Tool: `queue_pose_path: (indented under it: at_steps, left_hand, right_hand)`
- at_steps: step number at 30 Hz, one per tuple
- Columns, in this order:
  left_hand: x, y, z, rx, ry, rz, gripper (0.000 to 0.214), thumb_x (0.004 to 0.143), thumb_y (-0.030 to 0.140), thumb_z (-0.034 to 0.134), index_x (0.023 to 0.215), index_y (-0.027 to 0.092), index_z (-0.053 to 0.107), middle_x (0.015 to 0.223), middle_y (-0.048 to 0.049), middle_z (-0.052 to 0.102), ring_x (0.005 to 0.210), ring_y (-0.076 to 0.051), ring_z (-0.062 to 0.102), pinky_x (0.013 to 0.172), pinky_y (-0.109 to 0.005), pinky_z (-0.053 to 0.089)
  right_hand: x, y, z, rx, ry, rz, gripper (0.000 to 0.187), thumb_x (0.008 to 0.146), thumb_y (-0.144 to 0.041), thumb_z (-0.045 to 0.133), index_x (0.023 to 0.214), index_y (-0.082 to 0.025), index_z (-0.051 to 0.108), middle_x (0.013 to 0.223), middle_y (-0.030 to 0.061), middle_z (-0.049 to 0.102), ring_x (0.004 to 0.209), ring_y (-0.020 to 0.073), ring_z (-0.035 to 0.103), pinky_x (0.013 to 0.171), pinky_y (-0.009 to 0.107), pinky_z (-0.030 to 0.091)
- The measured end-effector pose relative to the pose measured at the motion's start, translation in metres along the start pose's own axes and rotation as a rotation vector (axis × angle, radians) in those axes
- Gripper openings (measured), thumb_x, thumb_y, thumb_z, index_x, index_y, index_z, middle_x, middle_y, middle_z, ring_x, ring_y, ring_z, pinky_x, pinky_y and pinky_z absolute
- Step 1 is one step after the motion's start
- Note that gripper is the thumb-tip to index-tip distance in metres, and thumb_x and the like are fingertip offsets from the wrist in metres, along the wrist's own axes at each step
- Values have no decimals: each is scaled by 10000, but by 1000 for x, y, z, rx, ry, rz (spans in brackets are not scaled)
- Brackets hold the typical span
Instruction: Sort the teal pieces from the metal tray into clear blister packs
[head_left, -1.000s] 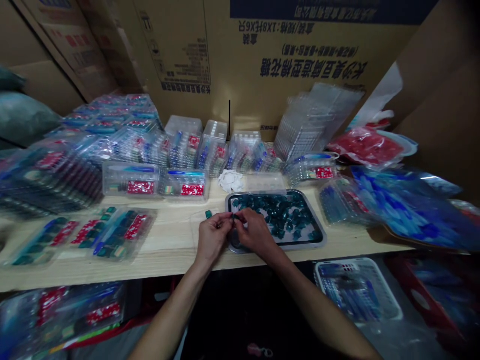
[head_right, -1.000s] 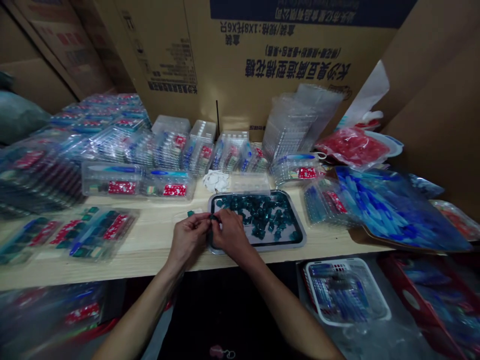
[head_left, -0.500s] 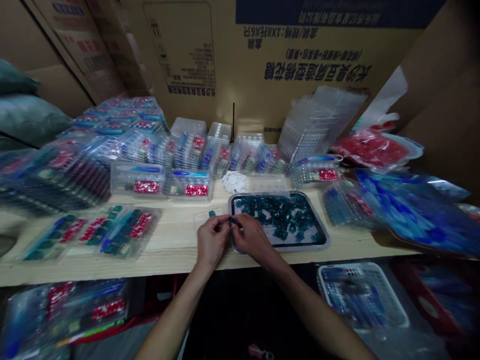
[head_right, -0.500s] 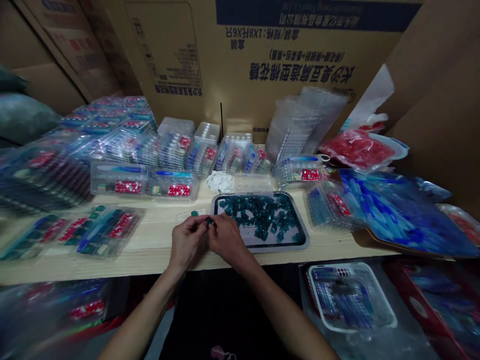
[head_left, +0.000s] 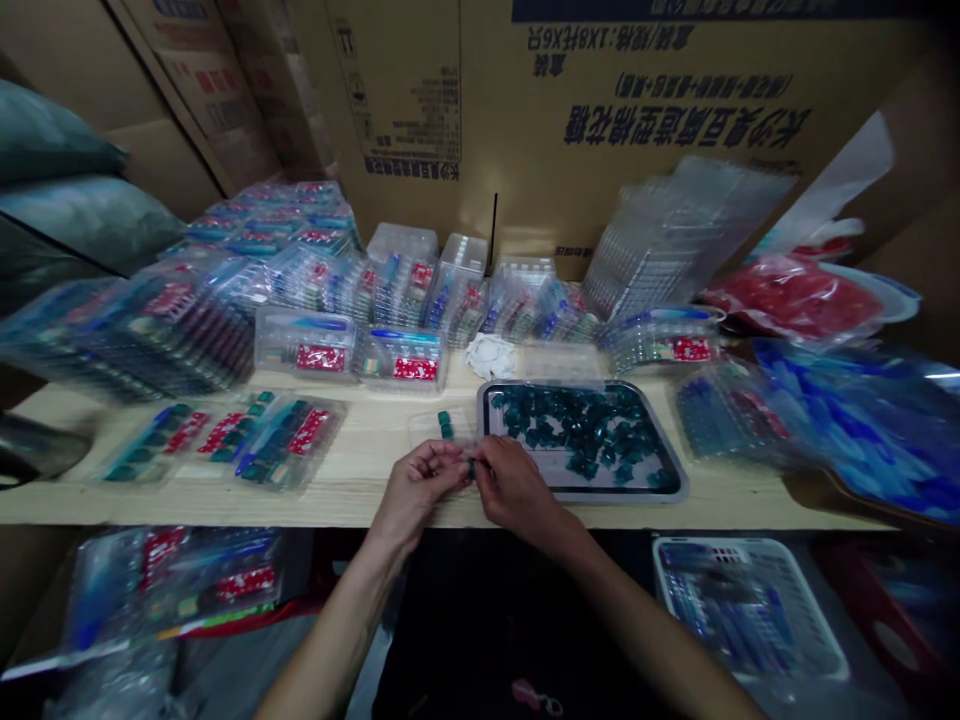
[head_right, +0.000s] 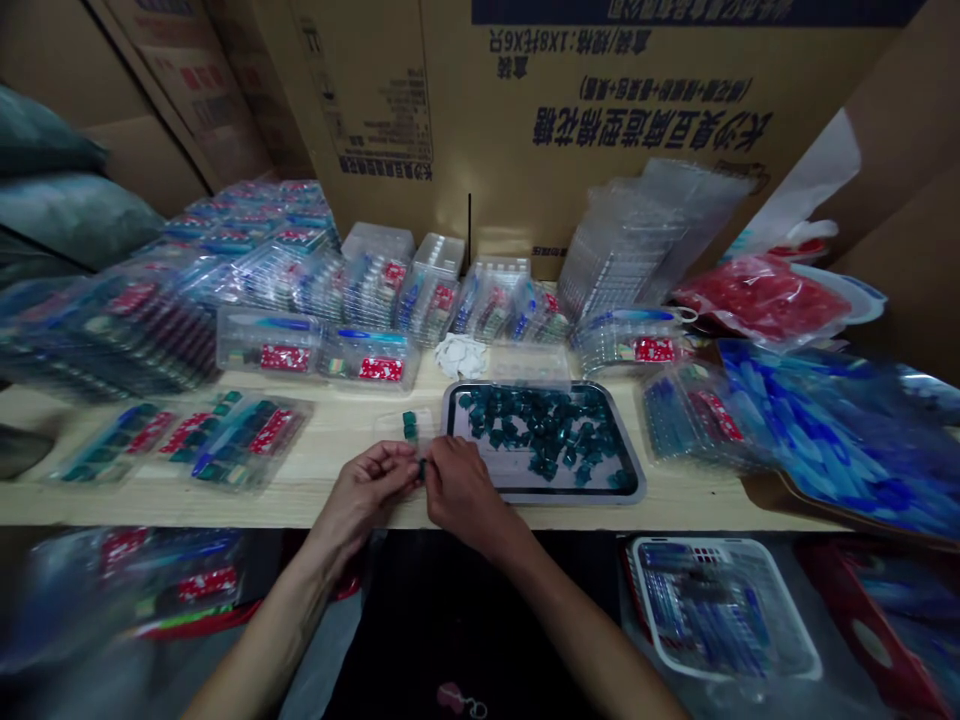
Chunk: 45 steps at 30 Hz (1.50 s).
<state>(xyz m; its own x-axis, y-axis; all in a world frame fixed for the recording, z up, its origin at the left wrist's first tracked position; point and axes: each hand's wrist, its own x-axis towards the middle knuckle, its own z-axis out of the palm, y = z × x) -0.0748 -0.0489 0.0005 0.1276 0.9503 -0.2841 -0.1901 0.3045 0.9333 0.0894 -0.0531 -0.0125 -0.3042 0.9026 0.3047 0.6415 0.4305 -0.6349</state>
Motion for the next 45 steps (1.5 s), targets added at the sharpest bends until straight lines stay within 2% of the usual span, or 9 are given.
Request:
queue_pose_path:
  at_steps: [3, 7, 12, 20, 27, 34, 39, 42, 45]
  left_hand:
    - [10, 7, -26, 66, 35, 30, 387, 625, 364, 865, 936, 166, 748, 851, -53, 733, 700, -135, 643, 705, -263, 518]
    - [31, 7, -53, 472, 110, 388, 226, 734, 334, 783, 912, 196, 776, 861, -54, 714, 751, -162, 638, 696, -276, 509]
    - [51, -12, -44, 956, -52, 716, 211, 873, 216, 577, 950, 215, 773, 812, -51, 632, 720, -149, 597, 645, -256, 483]
    - [56, -28, -35, 1192, -99, 840, 246, 926, 201, 500, 1025, 206, 725, 874, -60, 635, 779, -163, 618, 689, -263, 506]
    - [38, -19, -25, 913, 58, 816, 194, 906, 271, 572, 1023, 218, 717, 982, -75, 658, 889, -192, 647, 776, -308, 539]
    - [32, 3, 43, 105, -7, 177, 394, 731, 396, 783, 1039, 158, 716, 835, -43, 725, 719, -151, 672, 715, -284, 548]
    - [35, 3, 55, -68, -8, 92, 399, 597, 308, 867, 945, 155, 750, 798, -27, 737, 693, -123, 651, 676, -237, 512]
    - [35, 4, 53, -100, 47, 116, 390, 570, 286, 880, 918, 155, 763, 812, -28, 747, 705, -120, 652, 700, -234, 510]
    - [35, 6, 49, -109, 92, 102, 349, 562, 285, 886, 856, 140, 768, 758, -25, 741, 640, -99, 632, 663, -214, 494]
  right_hand:
    - [4, 6, -8, 67, -23, -24, 289, 903, -207, 491, 1183, -168, 547, 989, 76, 636, 933, 208, 576, 860, 334, 425]
    - [11, 33, -28, -281, 8, 247, 325, 907, -184, 475, 1211, -129, 576, 1077, 148, 626, 1001, 277, 557, 882, 406, 404]
    - [11, 52, -40, -615, -134, 413, 259, 886, -103, 442, 1051, -107, 641, 1088, 203, 577, 979, 330, 531, 800, 422, 378]
    - [9, 67, -35, -626, -173, 347, 210, 840, -81, 493, 1027, -94, 588, 1082, 198, 545, 975, 304, 513, 815, 402, 367]
    - [11, 67, -45, -199, 155, 292, 85, 849, -184, 512, 921, -185, 558, 983, 88, 604, 941, 234, 559, 797, 343, 403]
    - [19, 37, -28, 480, 254, 306, 109, 803, -320, 557, 798, -216, 526, 695, -27, 581, 622, 133, 531, 607, 255, 405]
    - [19, 31, -23, 755, 195, 439, 183, 768, -379, 591, 762, -215, 510, 624, -47, 524, 562, 121, 474, 543, 241, 354]
    - [19, 26, -24, 682, 173, 433, 176, 808, -381, 546, 817, -209, 510, 671, -24, 547, 599, 139, 496, 566, 258, 381]
    - [17, 16, -24, 252, 281, 239, 166, 833, -262, 495, 975, -185, 536, 879, 59, 615, 806, 203, 568, 733, 342, 434]
